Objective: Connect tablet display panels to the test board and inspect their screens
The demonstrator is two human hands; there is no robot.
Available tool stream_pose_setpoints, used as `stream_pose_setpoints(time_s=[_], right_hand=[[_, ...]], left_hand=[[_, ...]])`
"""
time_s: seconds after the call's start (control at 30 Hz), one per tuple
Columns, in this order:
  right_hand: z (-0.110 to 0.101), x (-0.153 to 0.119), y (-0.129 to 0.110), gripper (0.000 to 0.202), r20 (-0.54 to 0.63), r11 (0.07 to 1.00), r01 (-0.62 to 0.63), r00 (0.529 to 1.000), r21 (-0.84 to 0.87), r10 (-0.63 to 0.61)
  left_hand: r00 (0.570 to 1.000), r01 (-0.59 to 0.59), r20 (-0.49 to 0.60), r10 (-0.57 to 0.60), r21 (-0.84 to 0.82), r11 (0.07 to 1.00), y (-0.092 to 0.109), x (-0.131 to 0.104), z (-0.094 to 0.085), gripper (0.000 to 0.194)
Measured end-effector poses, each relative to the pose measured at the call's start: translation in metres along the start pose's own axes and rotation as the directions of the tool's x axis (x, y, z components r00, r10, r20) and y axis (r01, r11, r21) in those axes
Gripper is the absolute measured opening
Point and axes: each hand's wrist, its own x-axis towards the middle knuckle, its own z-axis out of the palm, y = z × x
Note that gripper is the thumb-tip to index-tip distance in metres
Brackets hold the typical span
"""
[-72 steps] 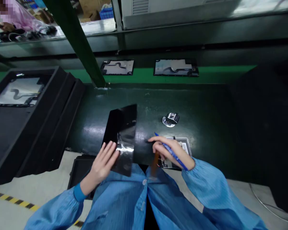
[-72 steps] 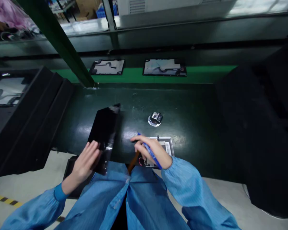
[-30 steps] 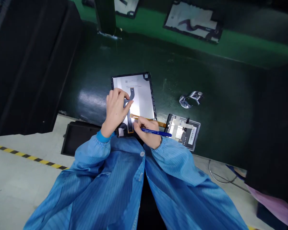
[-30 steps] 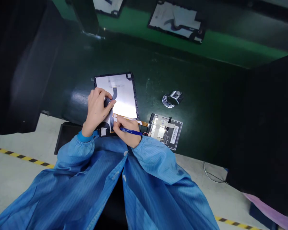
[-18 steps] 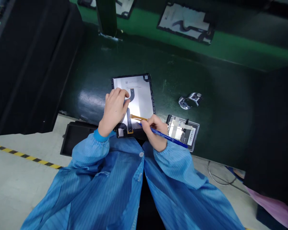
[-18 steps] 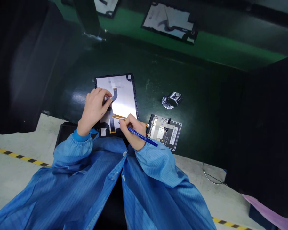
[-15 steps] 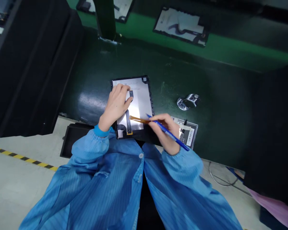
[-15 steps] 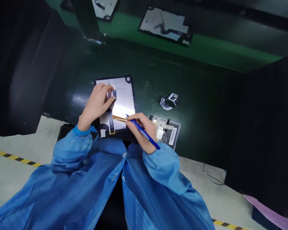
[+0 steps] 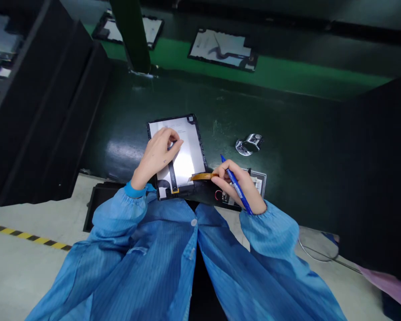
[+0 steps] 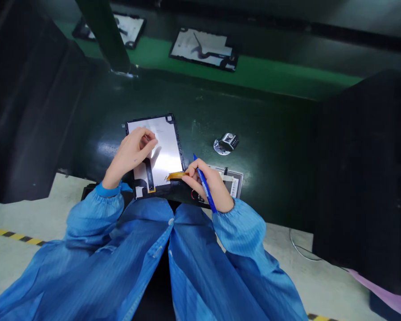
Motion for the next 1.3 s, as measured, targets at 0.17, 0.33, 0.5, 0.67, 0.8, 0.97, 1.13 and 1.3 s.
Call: stream_pose_setpoints(time_s=[0.17, 0.33, 0.5, 0.67, 0.8, 0.97, 1.13, 1.3], right_hand=[[0.002, 0.002, -0.011, 0.037, -0.008, 0.978, 0.030, 1.000, 0.207, -0.029], [0.004, 0.002, -0.020, 0.035, 0.003, 0.920, 0.021, 1.000, 0.391, -0.024], [0.008, 0.003, -0.028, 0.035, -0.010, 0.901, 0.048, 0.999, 0.431, -0.049], [0.015, 0.005, -0.037, 0.031, -0.039, 0.917, 0.085, 0.996, 0.390, -0.075], [0.019, 0.005, -0.043, 0.027, -0.050, 0.937, 0.101, 0.995, 0.334, -0.089], [0.019, 0.002, -0.045, 0.024, -0.046, 0.972, 0.134, 0.991, 0.194, -0.128], [0.017, 0.001, -0.044, 0.024, -0.051, 0.982, 0.175, 0.984, 0.066, -0.172], [0.018, 0.001, -0.045, 0.024, -0.060, 0.979, 0.197, 0.979, 0.050, -0.194]], left_hand=[[0.994, -0.018, -0.098, 0.057, 0.356, 0.934, -0.006, 0.013, 0.007, 0.030], [0.936, 0.030, 0.351, 0.039, -0.190, 0.981, 0.003, 0.008, -0.011, 0.069], [0.742, 0.512, 0.658, 0.130, -0.681, 0.524, 0.023, -0.023, -0.021, 0.068], [0.765, 0.583, 0.644, 0.026, -0.709, 0.396, 0.043, -0.050, -0.024, 0.055], [0.868, 0.444, 0.494, 0.052, -0.819, 0.364, 0.052, -0.061, -0.024, 0.036], [0.971, 0.228, 0.128, -0.203, -0.757, 0.612, 0.065, -0.069, -0.012, 0.017], [0.945, 0.035, -0.252, -0.207, -0.554, 0.832, 0.072, -0.068, 0.001, 0.011], [0.925, -0.013, -0.348, -0.155, -0.435, 0.900, 0.067, -0.067, 0.004, 0.008]])
